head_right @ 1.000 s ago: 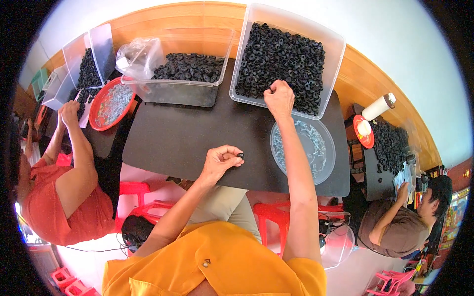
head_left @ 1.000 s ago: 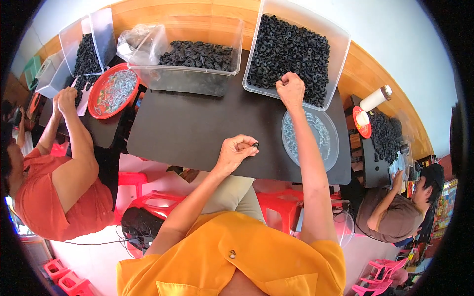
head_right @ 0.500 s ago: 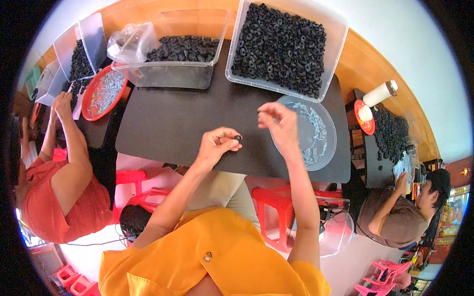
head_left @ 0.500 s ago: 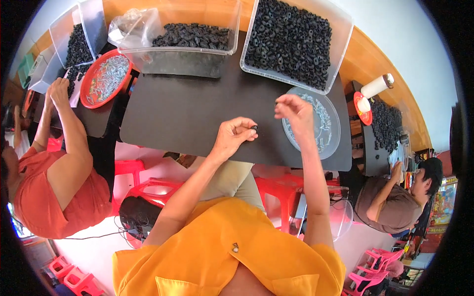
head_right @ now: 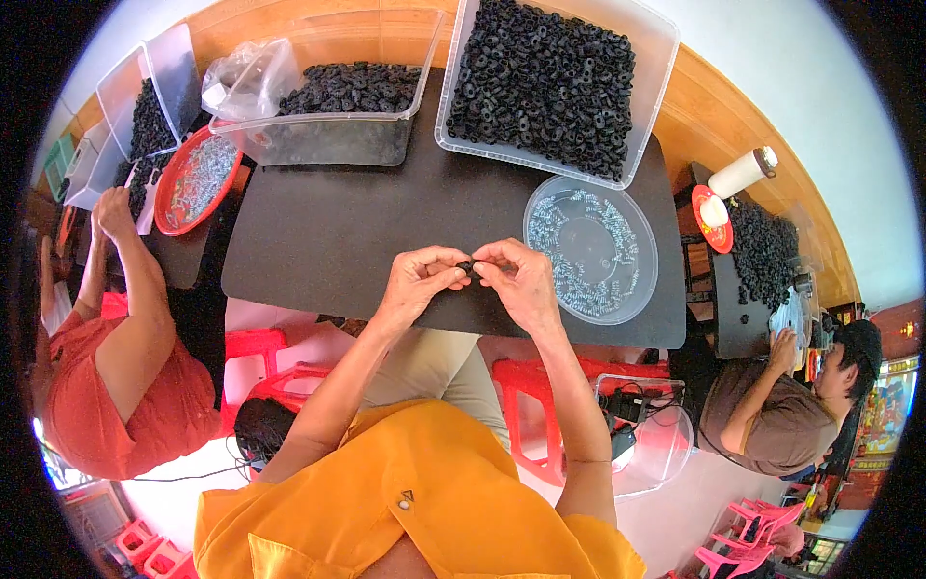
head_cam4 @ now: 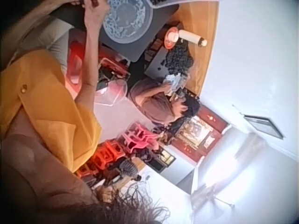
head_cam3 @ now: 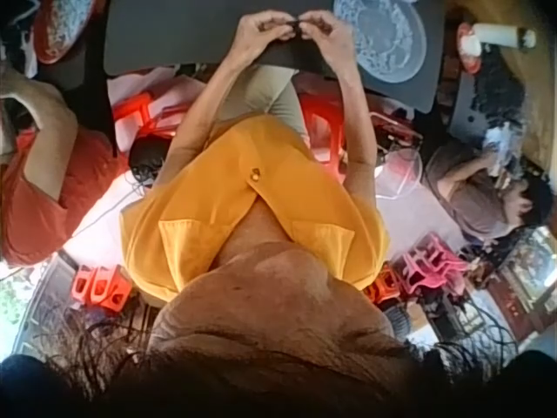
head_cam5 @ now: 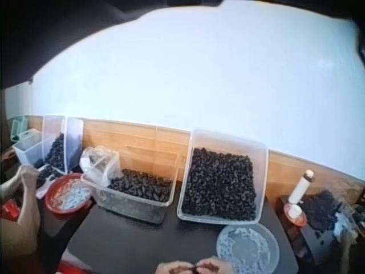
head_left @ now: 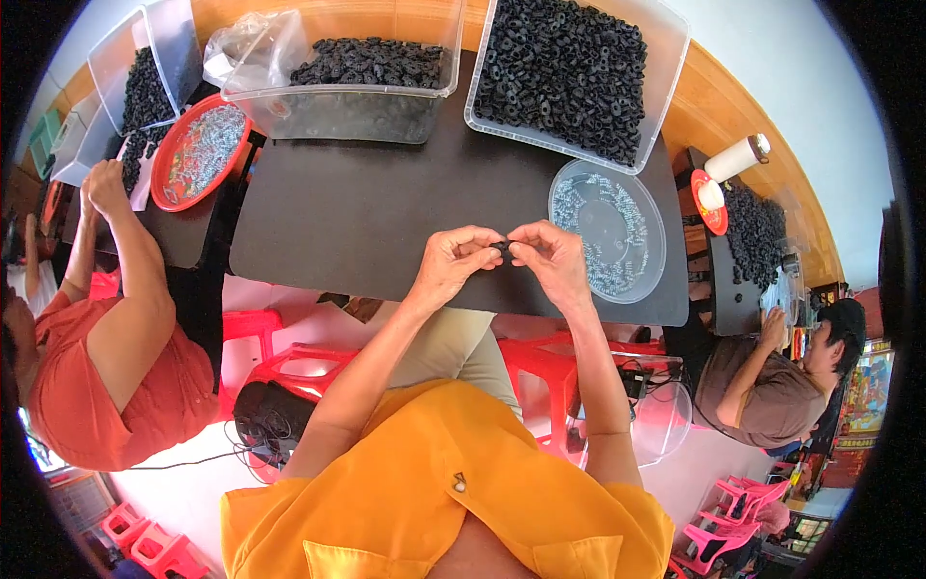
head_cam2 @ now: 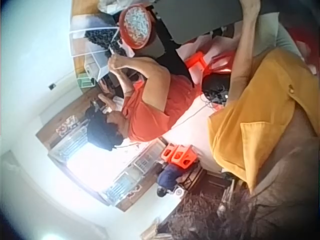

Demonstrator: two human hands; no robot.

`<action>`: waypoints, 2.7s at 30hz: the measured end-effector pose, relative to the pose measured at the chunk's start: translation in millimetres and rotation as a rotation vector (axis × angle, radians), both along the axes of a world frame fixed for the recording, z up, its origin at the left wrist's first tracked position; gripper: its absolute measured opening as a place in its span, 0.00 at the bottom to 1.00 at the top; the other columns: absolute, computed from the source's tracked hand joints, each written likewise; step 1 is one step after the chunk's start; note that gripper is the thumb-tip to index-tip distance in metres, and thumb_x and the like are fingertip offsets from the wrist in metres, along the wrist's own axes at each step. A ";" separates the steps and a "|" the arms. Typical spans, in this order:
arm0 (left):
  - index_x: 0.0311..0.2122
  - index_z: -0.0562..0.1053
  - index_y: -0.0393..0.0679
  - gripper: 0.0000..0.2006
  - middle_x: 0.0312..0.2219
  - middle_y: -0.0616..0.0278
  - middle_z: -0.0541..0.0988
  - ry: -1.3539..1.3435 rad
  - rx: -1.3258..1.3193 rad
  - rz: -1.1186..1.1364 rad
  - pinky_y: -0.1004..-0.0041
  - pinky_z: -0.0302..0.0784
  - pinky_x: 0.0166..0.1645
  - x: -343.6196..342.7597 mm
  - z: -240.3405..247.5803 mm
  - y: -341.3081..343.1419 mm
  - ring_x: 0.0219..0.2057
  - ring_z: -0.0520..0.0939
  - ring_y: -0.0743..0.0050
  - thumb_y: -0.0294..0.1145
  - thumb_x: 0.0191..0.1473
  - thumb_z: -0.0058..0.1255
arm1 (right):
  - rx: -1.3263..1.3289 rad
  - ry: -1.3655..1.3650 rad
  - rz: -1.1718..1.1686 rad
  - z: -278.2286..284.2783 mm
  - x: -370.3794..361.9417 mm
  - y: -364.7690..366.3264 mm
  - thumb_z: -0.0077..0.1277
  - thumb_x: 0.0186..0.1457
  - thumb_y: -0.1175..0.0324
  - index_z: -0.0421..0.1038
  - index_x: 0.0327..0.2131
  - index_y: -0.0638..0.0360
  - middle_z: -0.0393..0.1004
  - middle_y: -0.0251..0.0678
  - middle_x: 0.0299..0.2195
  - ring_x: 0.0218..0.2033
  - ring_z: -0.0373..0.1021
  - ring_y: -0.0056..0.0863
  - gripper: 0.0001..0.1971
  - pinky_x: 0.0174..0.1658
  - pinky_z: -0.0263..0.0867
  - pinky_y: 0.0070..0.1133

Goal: Sorting and inspecting small black rubber components into different plastic containers.

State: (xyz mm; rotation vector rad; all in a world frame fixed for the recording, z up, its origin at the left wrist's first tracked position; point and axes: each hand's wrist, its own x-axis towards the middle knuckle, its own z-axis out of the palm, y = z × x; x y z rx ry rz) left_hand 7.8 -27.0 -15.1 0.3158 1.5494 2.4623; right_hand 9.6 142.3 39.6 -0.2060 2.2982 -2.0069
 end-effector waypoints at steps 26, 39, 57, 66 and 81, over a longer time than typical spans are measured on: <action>0.31 0.74 0.32 0.05 0.21 0.64 0.77 0.046 -0.406 0.114 0.83 0.70 0.20 4.1 10.6 7.6 0.16 0.74 0.85 0.21 0.47 0.53 | 0.708 0.532 -0.023 10.0 9.5 -20.3 0.46 0.43 0.83 0.65 0.25 0.66 0.66 0.44 0.23 0.24 0.66 0.43 0.03 0.27 0.62 0.32; 0.27 0.74 0.33 0.06 0.13 0.66 0.72 -0.019 -0.442 0.130 0.80 0.61 0.14 0.3 20.1 6.4 0.11 0.67 0.87 0.25 0.45 0.54 | 0.931 0.658 0.012 5.7 21.9 -34.8 0.47 0.39 0.82 0.64 0.39 0.62 0.63 0.41 0.30 0.33 0.61 0.41 0.19 0.34 0.62 0.32; 0.26 0.74 0.32 0.04 0.17 0.68 0.74 -0.060 -0.392 0.113 0.80 0.64 0.23 -8.9 6.6 4.3 0.20 0.70 0.87 0.19 0.42 0.48 | 0.972 0.705 0.013 -1.5 17.4 -41.6 0.46 0.40 0.82 0.64 0.35 0.63 0.64 0.39 0.28 0.31 0.63 0.39 0.15 0.30 0.65 0.30; 0.27 0.74 0.38 0.05 0.15 0.71 0.71 -0.101 -0.287 0.048 0.83 0.60 0.16 -8.8 14.6 1.5 0.15 0.66 0.89 0.28 0.48 0.54 | 0.970 0.738 -0.090 4.2 20.0 -39.9 0.50 0.41 0.78 0.65 0.39 0.60 0.66 0.37 0.28 0.31 0.65 0.35 0.17 0.29 0.65 0.28; 0.40 0.74 0.32 0.15 0.26 0.58 0.79 0.361 -0.551 0.680 0.83 0.63 0.15 -112.1 151.5 -102.7 0.13 0.71 0.84 0.32 0.49 0.53 | 0.665 0.649 -0.288 -28.6 42.9 -31.9 0.55 0.44 0.70 0.65 0.41 0.64 0.66 0.43 0.36 0.37 0.64 0.42 0.19 0.42 0.62 0.31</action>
